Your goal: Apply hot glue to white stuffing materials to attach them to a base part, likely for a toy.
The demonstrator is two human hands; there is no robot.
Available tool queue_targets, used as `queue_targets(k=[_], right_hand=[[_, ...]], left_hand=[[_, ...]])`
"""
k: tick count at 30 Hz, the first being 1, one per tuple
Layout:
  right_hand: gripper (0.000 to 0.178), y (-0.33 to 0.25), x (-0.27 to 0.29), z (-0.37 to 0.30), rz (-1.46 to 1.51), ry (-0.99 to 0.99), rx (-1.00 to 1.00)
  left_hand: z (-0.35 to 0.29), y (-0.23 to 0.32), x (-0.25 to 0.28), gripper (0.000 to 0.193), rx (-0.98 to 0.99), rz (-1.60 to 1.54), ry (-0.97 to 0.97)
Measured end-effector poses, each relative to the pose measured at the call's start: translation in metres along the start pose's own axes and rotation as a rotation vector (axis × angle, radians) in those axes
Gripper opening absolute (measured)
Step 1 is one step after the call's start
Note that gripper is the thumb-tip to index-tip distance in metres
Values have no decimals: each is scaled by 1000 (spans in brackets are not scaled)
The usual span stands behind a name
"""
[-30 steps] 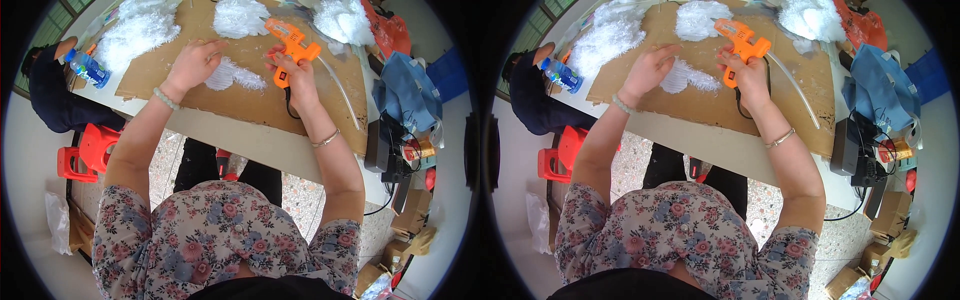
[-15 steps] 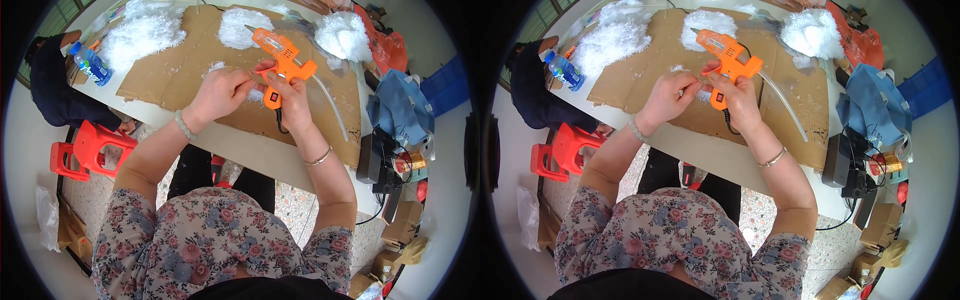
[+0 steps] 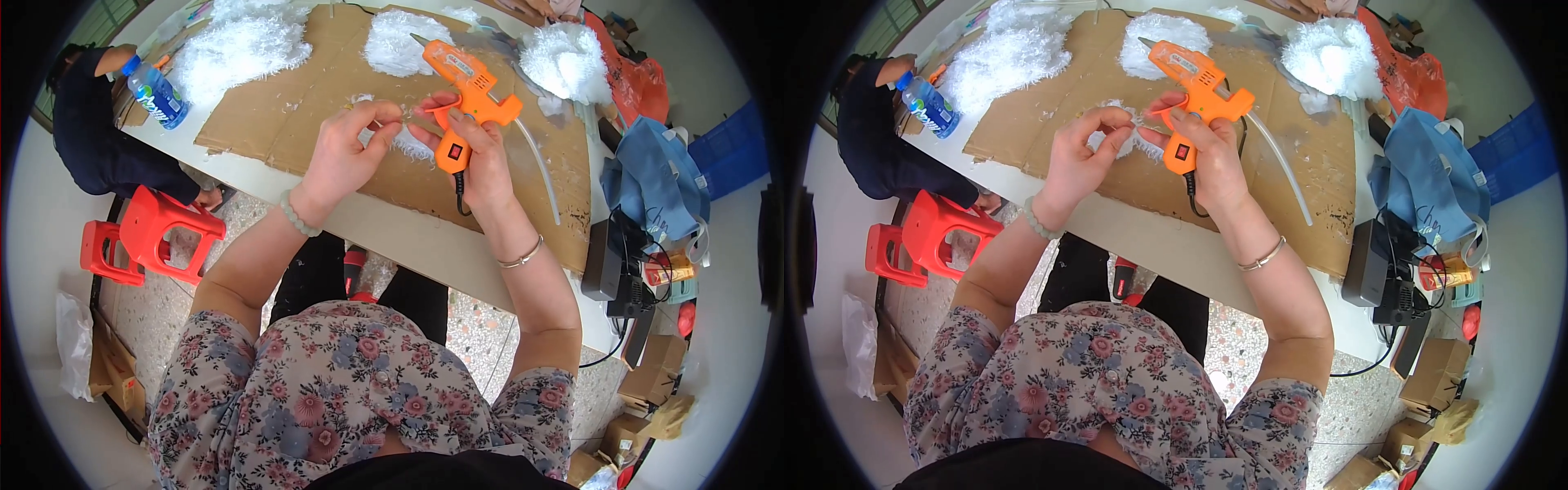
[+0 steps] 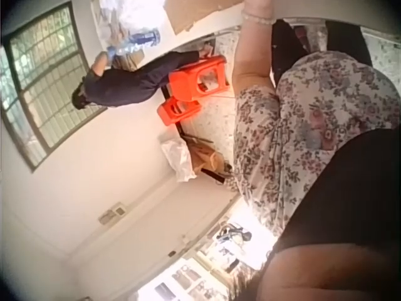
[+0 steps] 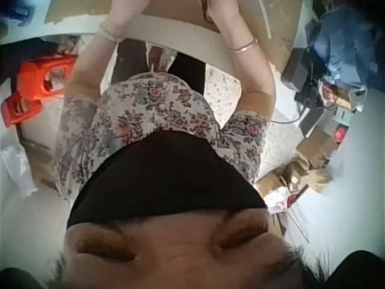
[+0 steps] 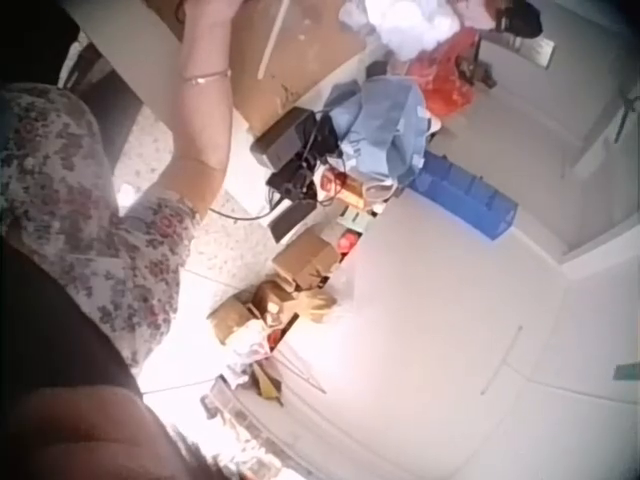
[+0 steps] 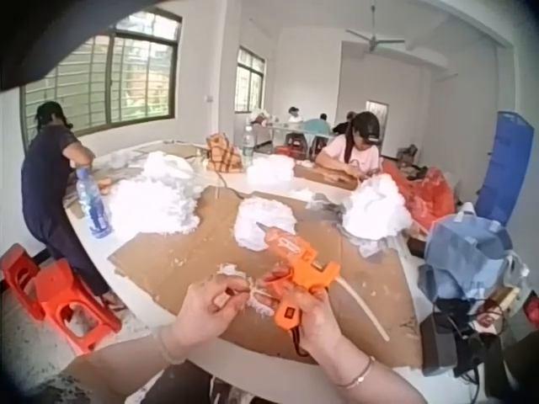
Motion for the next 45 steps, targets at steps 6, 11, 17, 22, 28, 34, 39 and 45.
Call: queue_targets(k=[6, 11, 17, 22, 28, 34, 39, 45], right_hand=[[31, 0, -3, -2, 35, -27, -28], [32, 4, -9, -4, 0, -61, -56], [31, 4, -14, -7, -76, -119, -110], [31, -1, -18, -8, -165, -108, -98], [25, -2, 19, 0, -129, 44, -72], [26, 1, 16, 9, -221, 27, -27], [26, 14, 22, 14, -321, 32, -32], [25, 21, 25, 7, -361, 36, -79]], left_hand=[[-2, -12, -9, 25, 148, -170, -143], [0, -18, -9, 13, 307, -224, -209], [-8, 7, 3, 5, 124, -81, -189], [-23, 29, 8, 4, 19, -59, -151], [-21, 25, 20, 8, 73, -188, -87], [-17, -26, 30, 15, 143, -117, -22], [-16, -16, 11, 18, 152, 209, -234], [-13, -24, -19, 31, -168, 307, -192]])
Point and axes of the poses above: each hand's wrist, its own z-axis towards the middle knuckle, its own x-axis out of the back of the hand, y = z × x, the point moved 6 cm from there along z, towards the middle knuckle, and after that the axes turned 11 degrees about x, right-handed, at the moved point
